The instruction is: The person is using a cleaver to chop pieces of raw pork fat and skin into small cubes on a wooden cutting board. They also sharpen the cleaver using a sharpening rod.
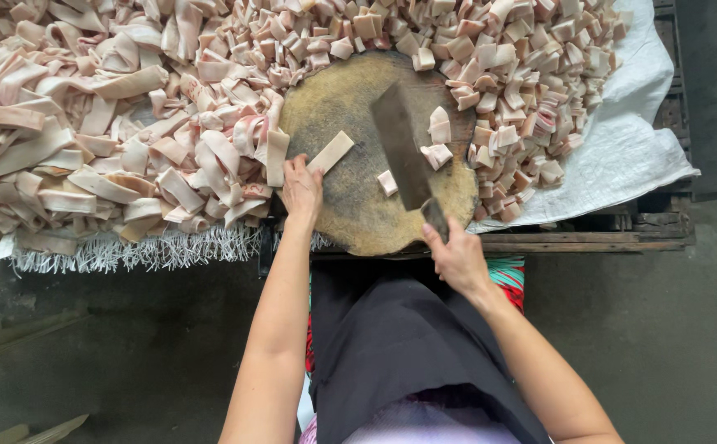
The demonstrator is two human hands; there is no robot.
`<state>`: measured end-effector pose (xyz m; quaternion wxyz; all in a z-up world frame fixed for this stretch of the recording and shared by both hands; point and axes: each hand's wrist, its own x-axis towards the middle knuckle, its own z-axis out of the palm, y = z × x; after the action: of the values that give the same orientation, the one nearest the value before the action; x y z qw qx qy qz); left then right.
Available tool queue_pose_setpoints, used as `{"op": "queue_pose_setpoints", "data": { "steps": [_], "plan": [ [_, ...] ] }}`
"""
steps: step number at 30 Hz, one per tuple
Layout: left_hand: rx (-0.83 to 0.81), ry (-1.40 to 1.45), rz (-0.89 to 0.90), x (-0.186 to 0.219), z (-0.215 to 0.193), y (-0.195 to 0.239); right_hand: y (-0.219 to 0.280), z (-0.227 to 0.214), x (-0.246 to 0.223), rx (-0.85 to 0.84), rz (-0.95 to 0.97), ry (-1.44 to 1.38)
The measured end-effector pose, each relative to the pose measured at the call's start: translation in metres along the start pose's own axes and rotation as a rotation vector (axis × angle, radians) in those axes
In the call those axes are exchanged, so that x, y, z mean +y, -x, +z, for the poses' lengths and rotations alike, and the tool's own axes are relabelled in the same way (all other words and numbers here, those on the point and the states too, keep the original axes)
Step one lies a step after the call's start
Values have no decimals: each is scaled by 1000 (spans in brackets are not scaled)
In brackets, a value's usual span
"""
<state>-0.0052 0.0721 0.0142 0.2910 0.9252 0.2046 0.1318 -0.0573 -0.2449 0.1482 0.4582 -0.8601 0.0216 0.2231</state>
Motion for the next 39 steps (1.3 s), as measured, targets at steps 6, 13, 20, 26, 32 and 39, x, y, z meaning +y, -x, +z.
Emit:
{"op": "queue_pose_setpoints", "data": {
  "steps": [6, 13, 20, 26, 32, 39],
  "plan": [
    [-272, 68, -6, 6, 13, 3, -12, 18, 47, 115, -153, 260],
    [-303, 216, 319, 29, 28, 52, -19, -1, 44, 59, 148, 82],
    [-418, 471, -159, 32, 4, 31, -22, -6, 3, 190, -306, 208],
    [-288, 388, -139, 33, 5, 29, -27, 16, -40, 209, -417, 74],
    [-98, 332, 54, 15, 21, 32, -64, 58, 7, 57, -235, 466],
    [-132, 485, -88, 23, 32, 29, -41, 8, -39, 136, -242, 171]
  ]
}}
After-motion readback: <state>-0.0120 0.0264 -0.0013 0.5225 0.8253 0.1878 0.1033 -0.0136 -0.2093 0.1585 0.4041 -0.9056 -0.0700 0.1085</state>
